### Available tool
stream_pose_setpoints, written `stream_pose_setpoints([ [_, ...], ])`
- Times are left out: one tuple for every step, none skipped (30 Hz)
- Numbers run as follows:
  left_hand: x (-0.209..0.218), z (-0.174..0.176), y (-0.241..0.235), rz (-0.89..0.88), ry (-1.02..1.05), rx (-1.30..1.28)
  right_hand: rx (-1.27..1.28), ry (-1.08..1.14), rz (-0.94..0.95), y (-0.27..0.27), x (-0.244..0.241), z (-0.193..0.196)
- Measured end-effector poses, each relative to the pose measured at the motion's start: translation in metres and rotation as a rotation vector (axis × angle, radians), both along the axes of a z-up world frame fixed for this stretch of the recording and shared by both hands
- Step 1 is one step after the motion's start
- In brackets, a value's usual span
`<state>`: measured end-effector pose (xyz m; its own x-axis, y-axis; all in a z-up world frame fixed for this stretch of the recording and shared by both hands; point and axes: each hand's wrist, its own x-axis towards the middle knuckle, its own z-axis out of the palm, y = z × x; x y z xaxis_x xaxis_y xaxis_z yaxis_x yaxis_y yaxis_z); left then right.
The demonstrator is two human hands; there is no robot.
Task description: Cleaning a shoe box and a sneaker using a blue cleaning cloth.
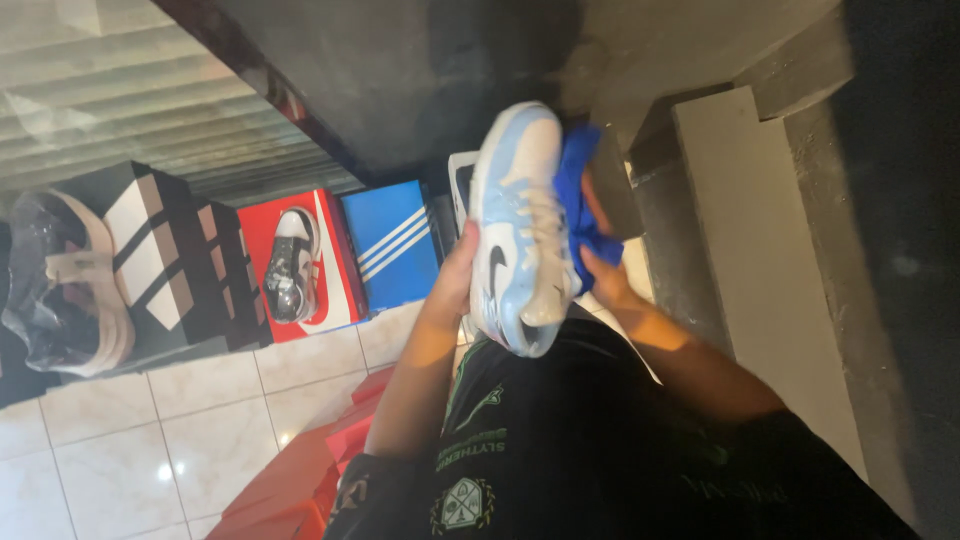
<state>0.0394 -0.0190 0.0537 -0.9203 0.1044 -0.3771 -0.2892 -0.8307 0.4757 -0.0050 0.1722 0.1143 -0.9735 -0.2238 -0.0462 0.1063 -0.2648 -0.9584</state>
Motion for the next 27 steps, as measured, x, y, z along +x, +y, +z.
stream_pose_setpoints([
  [0.0, 0.01, -0.003, -0.033, 0.059, -0.04, 0.118, 0.188, 0.082, -0.001, -0.006, 0.011],
  [-0.003, 0.021, -0.007, -0.067, 0.124, -0.084, 0.232, 0.383, 0.161, -0.003, -0.014, 0.022],
  [-0.001, 0.025, -0.008, -0.064, 0.126, -0.086, 0.231, 0.386, 0.164, -0.006, -0.024, 0.02],
  [-0.001, 0.028, -0.008, -0.096, 0.12, -0.2, 0.28, 0.446, 0.186, -0.008, -0.034, 0.019],
  [0.0, 0.032, -0.009, -0.126, 0.115, -0.314, 0.329, 0.506, 0.208, -0.01, -0.045, 0.018],
  [0.002, 0.042, -0.007, -0.128, 0.118, -0.315, 0.33, 0.508, 0.204, -0.009, -0.038, 0.025],
  [0.004, 0.052, -0.006, -0.058, 0.226, -0.319, 0.624, 0.763, 0.283, -0.008, -0.03, 0.033],
  [0.007, 0.061, -0.004, 0.012, 0.334, -0.321, 0.924, 1.013, 0.359, -0.006, -0.023, 0.04],
  [0.009, 0.067, -0.006, 0.009, 0.337, -0.32, 0.926, 1.014, 0.356, -0.007, -0.021, 0.046],
  [0.014, 0.073, -0.007, -0.007, 0.362, -0.338, 0.92, 1.035, 0.344, -0.008, -0.018, 0.051],
  [0.019, 0.079, -0.008, -0.024, 0.386, -0.356, 0.914, 1.057, 0.332, -0.009, -0.015, 0.057],
  [0.021, 0.086, -0.008, -0.025, 0.382, -0.355, 0.913, 1.053, 0.334, -0.008, -0.028, 0.051],
  [0.022, 0.093, -0.008, -0.06, 0.426, -0.421, 0.79, 0.973, 0.279, -0.006, -0.042, 0.046],
  [0.021, 0.1, -0.007, -0.095, 0.476, -0.488, 0.669, 0.898, 0.221, -0.004, -0.058, 0.041],
  [0.022, 0.101, -0.004, -0.097, 0.479, -0.488, 0.67, 0.9, 0.217, -0.01, -0.05, 0.047],
  [0.021, 0.101, -0.002, -0.085, 0.472, -0.498, 0.685, 0.919, 0.193, -0.016, -0.043, 0.054],
  [0.02, 0.101, -0.001, -0.073, 0.465, -0.508, 0.7, 0.937, 0.168, -0.022, -0.037, 0.061],
  [0.016, 0.087, -0.003, -0.073, 0.461, -0.508, 0.699, 0.934, 0.17, -0.025, -0.022, 0.07],
  [0.012, 0.072, -0.005, -0.044, 0.452, -0.485, 0.914, 1.009, 0.232, -0.028, -0.009, 0.08],
  [0.007, 0.057, -0.007, -0.017, 0.447, -0.461, 1.133, 1.08, 0.29, -0.031, 0.005, 0.089],
  [0.01, 0.067, -0.005, -0.02, 0.447, -0.461, 1.134, 1.078, 0.288, -0.029, -0.004, 0.083],
  [0.012, 0.078, -0.003, -0.023, 0.448, -0.449, 1.103, 1.07, 0.263, -0.027, -0.014, 0.076],
  [0.015, 0.088, 0.0, -0.025, 0.449, -0.438, 1.073, 1.061, 0.238, -0.024, -0.023, 0.07],
  [0.013, 0.074, -0.002, -0.029, 0.449, -0.435, 1.076, 1.058, 0.237, -0.021, -0.029, 0.073],
  [0.011, 0.06, -0.004, -0.075, 0.433, -0.301, 0.989, 0.939, 0.233, -0.019, -0.034, 0.077],
  [0.006, 0.046, -0.007, -0.117, 0.42, -0.169, 0.899, 0.827, 0.226, -0.018, -0.042, 0.081],
  [0.011, 0.05, -0.001, -0.118, 0.424, -0.169, 0.9, 0.83, 0.224, -0.021, -0.036, 0.079],
])
